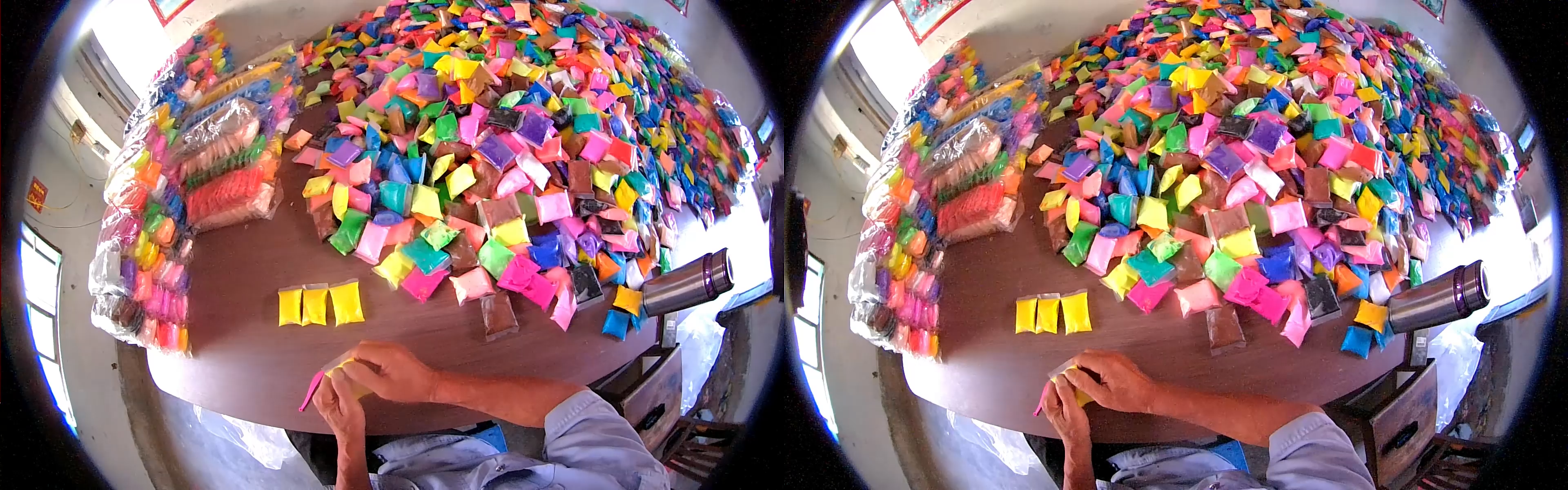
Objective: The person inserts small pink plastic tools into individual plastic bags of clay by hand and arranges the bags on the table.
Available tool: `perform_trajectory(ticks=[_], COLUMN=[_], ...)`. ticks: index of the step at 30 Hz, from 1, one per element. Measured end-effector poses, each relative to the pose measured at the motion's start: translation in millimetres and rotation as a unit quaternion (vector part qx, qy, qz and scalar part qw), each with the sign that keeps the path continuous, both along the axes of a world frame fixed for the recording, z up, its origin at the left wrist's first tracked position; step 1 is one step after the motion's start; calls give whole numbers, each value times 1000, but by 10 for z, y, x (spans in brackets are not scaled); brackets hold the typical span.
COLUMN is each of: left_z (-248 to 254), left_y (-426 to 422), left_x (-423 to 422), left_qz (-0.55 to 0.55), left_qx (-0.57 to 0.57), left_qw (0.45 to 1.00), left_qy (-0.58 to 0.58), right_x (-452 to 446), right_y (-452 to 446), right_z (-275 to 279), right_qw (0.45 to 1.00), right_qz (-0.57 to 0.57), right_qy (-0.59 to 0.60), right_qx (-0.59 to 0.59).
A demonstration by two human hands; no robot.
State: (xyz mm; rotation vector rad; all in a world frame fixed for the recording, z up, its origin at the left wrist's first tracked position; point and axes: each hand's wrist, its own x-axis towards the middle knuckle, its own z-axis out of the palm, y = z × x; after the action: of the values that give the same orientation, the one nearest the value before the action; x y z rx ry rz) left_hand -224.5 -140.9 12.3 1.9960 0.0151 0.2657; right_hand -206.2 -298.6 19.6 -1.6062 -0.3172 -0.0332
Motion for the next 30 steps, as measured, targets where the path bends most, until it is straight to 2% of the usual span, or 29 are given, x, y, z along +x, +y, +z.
perform_trajectory(ticks=[4, 6, 8, 10, 17, 19, 22, 24, 26, 30], left_z=[-18, -94, -21, 28, 119, 93, 12, -1, -2, 94], left_y=[34, 52, -22, -43, -52, -30, -4, -23, 13, -88], left_x=[4, -7, -6, -9, -12, -6, -4, -6, -11, -8], left_qz=[-17, -28, -39, -49, -41, -37, -38, -48, -66, -78], left_qx=[-13, -77, -73, -69, 41, 60, 48, -28, -20, -46], left_qw=[1000, 996, 996, 996, 998, 998, 998, 998, 998, 996], left_qy=[10, 23, 12, 1, 2, -3, 9, -10, -6, -6], right_x=[10, 6, 10, 6, 27, 39, 26, 21, 10, 14], right_y=[37, 49, 30, 35, -7, 3, -21, -28, 11, 34], right_z=[-83, -124, -96, -97, 6, -33, 4, 26, 3, -56], right_qw=[1000, 999, 995, 996, 999, 1000, 1000, 1000, 996, 994], right_qz=[-8, -10, 0, -8, -18, -11, -9, -13, -26, -43], right_qy=[9, 17, 81, 69, -33, -24, -4, 5, 62, 66], right_qx=[18, 45, 62, 61, -9, -9, -14, -18, 61, 81])
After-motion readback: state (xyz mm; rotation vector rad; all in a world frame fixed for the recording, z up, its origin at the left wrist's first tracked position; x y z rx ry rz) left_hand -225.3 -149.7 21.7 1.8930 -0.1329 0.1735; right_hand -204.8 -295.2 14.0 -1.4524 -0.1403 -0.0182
